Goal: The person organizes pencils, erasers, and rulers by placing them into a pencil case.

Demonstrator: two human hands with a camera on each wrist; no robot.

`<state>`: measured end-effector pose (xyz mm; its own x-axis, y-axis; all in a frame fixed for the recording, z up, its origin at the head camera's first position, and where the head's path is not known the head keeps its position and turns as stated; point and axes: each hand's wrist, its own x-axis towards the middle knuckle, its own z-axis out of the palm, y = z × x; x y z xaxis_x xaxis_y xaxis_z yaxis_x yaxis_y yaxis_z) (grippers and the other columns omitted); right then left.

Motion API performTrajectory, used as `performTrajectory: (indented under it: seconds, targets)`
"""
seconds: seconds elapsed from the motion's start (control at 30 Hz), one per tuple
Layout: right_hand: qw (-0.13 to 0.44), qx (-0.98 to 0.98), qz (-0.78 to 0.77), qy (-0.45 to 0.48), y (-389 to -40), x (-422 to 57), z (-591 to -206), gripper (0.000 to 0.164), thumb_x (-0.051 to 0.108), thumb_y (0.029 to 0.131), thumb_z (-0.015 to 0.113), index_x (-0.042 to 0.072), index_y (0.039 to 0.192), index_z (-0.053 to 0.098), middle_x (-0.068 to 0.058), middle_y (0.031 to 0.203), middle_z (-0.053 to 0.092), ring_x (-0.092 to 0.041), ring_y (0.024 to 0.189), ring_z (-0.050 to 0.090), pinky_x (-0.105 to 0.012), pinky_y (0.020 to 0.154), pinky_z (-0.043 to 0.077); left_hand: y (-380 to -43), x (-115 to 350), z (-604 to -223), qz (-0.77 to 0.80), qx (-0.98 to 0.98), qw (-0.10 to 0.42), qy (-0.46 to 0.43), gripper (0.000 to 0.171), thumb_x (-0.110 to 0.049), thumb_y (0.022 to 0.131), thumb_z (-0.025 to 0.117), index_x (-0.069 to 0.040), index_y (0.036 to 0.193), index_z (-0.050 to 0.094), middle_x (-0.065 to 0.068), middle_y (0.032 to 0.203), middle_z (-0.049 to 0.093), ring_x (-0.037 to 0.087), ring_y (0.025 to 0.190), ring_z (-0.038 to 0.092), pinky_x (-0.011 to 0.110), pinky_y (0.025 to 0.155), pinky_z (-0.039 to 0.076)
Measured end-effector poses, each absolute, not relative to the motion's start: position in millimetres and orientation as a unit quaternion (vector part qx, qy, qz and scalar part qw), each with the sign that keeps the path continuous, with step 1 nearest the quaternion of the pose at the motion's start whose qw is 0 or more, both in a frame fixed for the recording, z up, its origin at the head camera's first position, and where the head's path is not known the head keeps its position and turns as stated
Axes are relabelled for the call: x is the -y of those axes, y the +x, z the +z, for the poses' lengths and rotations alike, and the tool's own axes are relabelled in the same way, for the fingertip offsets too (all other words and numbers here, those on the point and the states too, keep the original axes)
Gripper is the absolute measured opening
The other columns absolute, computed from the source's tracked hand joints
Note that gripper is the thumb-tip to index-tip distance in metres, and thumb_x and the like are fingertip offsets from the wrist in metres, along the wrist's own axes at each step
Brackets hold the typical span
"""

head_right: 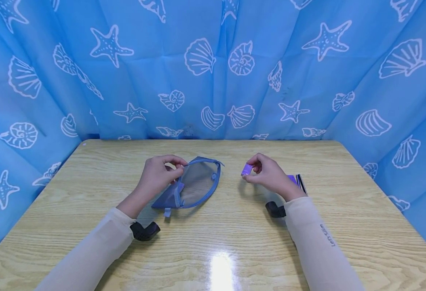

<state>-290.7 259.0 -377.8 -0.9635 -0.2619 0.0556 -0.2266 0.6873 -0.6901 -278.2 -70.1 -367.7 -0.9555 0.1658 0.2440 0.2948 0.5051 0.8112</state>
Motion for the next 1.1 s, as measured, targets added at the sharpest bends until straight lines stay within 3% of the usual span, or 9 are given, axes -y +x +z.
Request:
performTrajectory:
  seconds: [0.8,1.1]
  targets:
    - [0.042,-0.908,-0.387,-0.153,-290.8,-236.1,-387.6,0.042,0.022,0.083,0.078,0.004,0.113,0.055,-0.009,0.099,0.056,-0.022,0.091,0.053,-0.031,0.079,0.047,-277.5,69.7,-367.5,-0.482,0.863,0.068,-0.136,0.014,-0.012,0.085,0.066,-0.019,0.093,0.075,-0.002,0.080,0.065,0.012,0.053,0.065,0.030,0.053,0.054]
    - [0.037,-0.905,-0.393,-0.157,-290.4,-226.7,-390.5,0.040,0.019,0.082,0.078,0.003,0.111,0.055,-0.011,0.097,0.056,-0.022,0.087,0.050,-0.029,0.074,0.046,-276.5,69.5,-368.2,-0.481,0.862,0.071,-0.141,0.015,-0.011,0.085,0.065,-0.019,0.094,0.075,-0.003,0.080,0.065,0.012,0.053,0.064,0.030,0.052,0.053]
